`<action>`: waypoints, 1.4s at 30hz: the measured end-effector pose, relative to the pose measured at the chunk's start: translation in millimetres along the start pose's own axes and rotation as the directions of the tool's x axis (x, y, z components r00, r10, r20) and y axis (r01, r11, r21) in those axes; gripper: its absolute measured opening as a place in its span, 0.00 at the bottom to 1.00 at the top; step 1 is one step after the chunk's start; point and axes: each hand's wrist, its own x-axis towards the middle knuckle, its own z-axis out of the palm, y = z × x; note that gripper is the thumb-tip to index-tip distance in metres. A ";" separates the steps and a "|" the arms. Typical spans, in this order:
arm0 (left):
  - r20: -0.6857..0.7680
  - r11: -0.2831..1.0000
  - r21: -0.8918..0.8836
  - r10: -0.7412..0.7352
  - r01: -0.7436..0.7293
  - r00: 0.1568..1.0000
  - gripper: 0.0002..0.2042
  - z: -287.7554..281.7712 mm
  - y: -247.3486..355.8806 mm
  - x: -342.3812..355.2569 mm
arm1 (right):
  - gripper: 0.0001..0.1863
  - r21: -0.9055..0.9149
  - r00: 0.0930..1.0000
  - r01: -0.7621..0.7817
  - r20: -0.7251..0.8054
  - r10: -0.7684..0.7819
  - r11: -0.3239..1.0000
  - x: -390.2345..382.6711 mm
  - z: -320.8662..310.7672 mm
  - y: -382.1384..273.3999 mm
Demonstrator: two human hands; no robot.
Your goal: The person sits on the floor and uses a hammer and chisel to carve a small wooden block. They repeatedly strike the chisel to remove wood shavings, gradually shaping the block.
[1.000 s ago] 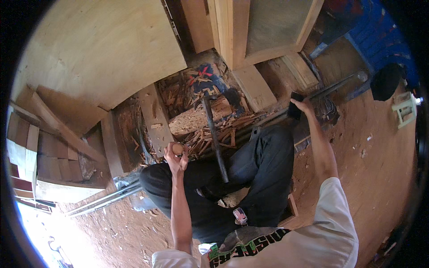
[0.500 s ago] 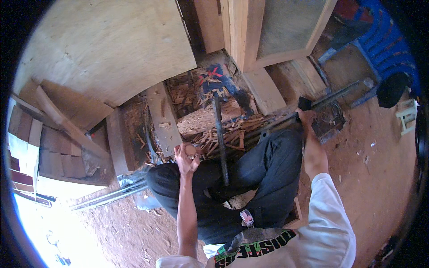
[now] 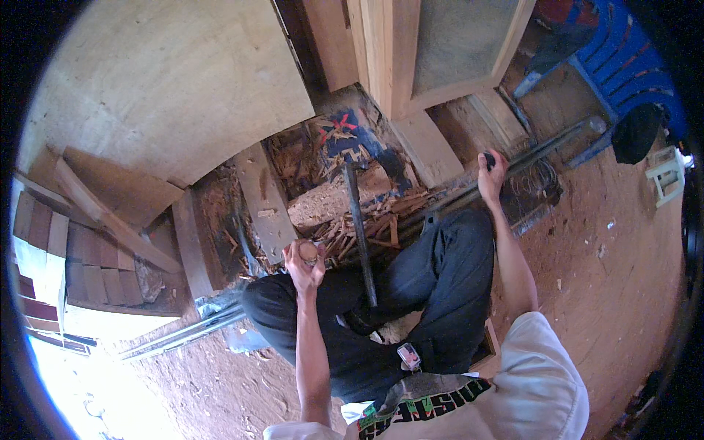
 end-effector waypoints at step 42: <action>-0.018 0.993 -0.007 0.121 -0.121 0.993 0.12 -1.0 4.8 2.7 | 0.22 0.378 0.509 -0.714 0.858 0.067 0.590 -178.7 70.7 -153.2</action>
